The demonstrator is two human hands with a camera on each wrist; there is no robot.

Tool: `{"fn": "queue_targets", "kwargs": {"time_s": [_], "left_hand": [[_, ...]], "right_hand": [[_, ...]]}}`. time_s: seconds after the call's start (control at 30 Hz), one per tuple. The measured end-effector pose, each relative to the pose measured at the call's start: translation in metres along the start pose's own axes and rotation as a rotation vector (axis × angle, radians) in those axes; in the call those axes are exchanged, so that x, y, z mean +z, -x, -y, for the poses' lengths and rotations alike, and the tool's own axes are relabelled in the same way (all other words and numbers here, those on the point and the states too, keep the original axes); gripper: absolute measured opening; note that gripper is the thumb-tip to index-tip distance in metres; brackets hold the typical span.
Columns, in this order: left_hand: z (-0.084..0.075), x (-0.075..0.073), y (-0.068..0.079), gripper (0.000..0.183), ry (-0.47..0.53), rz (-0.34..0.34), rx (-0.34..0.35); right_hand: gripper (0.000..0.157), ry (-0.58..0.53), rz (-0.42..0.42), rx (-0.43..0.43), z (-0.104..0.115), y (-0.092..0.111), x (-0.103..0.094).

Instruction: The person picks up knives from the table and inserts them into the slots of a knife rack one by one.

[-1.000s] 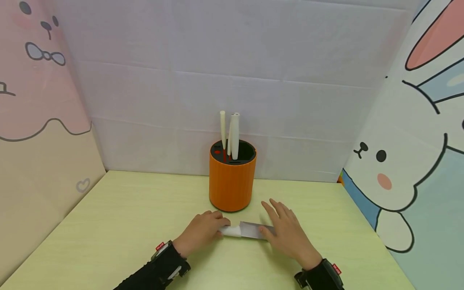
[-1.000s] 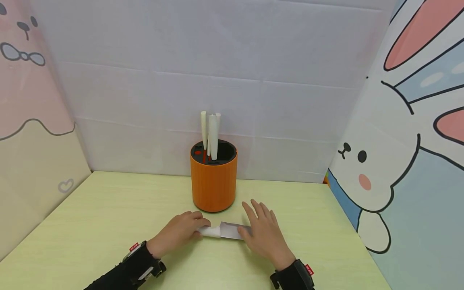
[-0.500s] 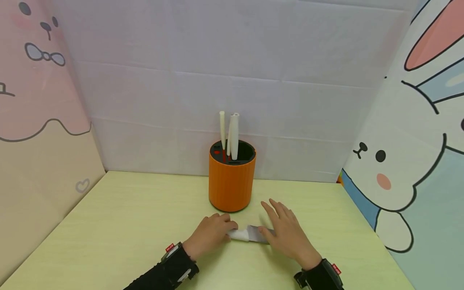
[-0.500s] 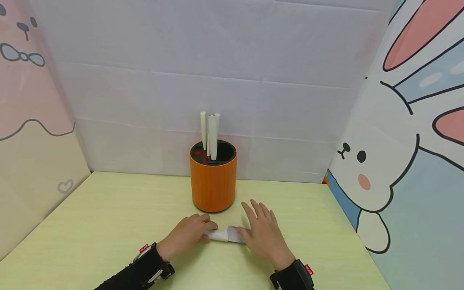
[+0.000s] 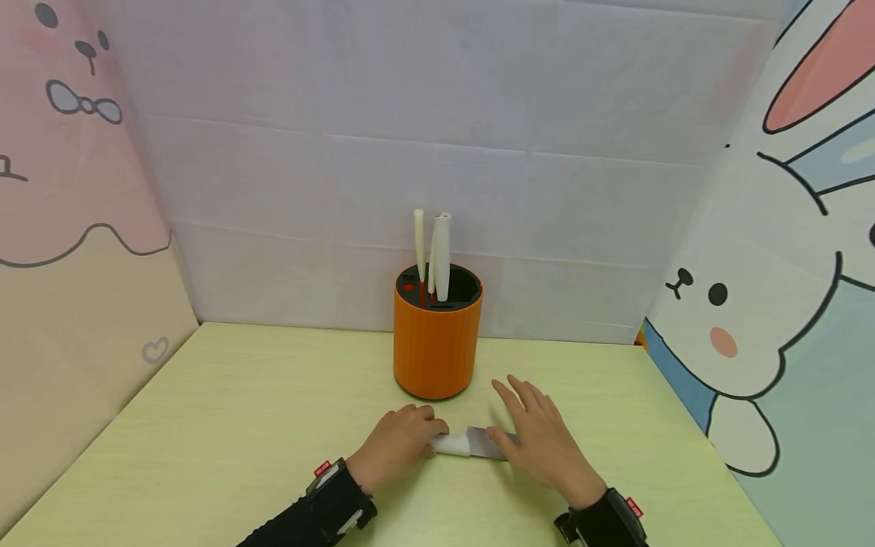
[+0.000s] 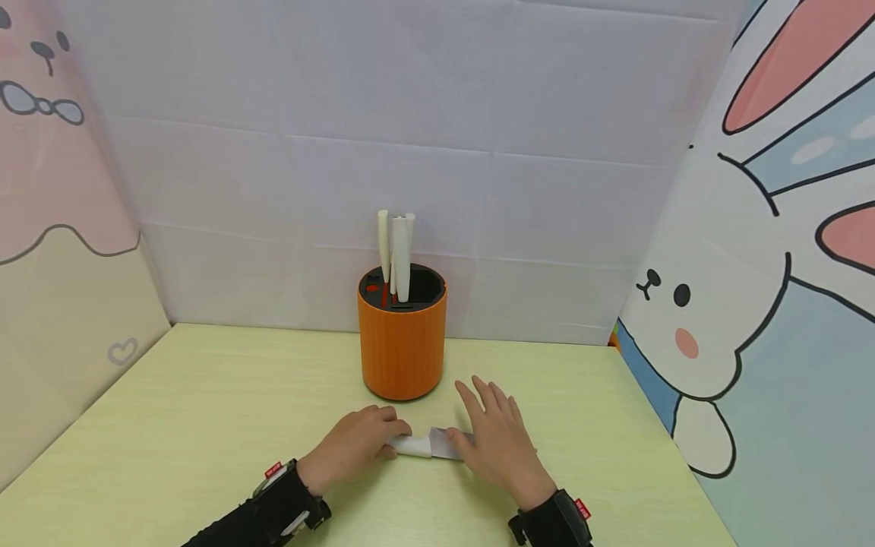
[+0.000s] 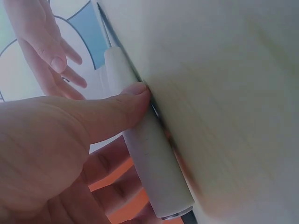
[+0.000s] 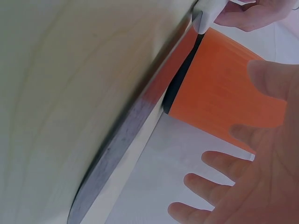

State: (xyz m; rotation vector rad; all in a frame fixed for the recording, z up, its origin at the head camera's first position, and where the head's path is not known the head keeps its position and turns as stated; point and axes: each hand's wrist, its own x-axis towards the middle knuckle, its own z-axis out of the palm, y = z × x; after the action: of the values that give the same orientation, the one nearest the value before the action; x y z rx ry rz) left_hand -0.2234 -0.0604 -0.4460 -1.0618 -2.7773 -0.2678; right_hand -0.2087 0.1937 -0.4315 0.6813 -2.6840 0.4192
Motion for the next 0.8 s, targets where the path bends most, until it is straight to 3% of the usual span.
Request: {"fn": "queue_targets", "kwargs": {"time_s": [0.2, 0.4, 0.67, 0.8], "left_hand": [[0.003, -0.001, -0.001, 0.030, -0.022, 0.006, 0.011], [0.014, -0.003, 0.000, 0.037, -0.016, -0.032, 0.004], [0.029, -0.013, 0.007, 0.047, 0.164, -0.178, -0.069], [0.031, -0.020, 0.011, 0.050, 0.246, -0.220, -0.090]], "right_hand": [[0.066, 0.010, -0.005, -0.004, -0.001, 0.001, 0.001], [0.065, 0.013, -0.010, -0.017, -0.002, 0.002, 0.002], [0.064, 0.004, -0.038, -0.064, 0.001, -0.001, 0.001], [0.063, -0.016, -0.048, -0.089, 0.004, -0.001, 0.001]]}}
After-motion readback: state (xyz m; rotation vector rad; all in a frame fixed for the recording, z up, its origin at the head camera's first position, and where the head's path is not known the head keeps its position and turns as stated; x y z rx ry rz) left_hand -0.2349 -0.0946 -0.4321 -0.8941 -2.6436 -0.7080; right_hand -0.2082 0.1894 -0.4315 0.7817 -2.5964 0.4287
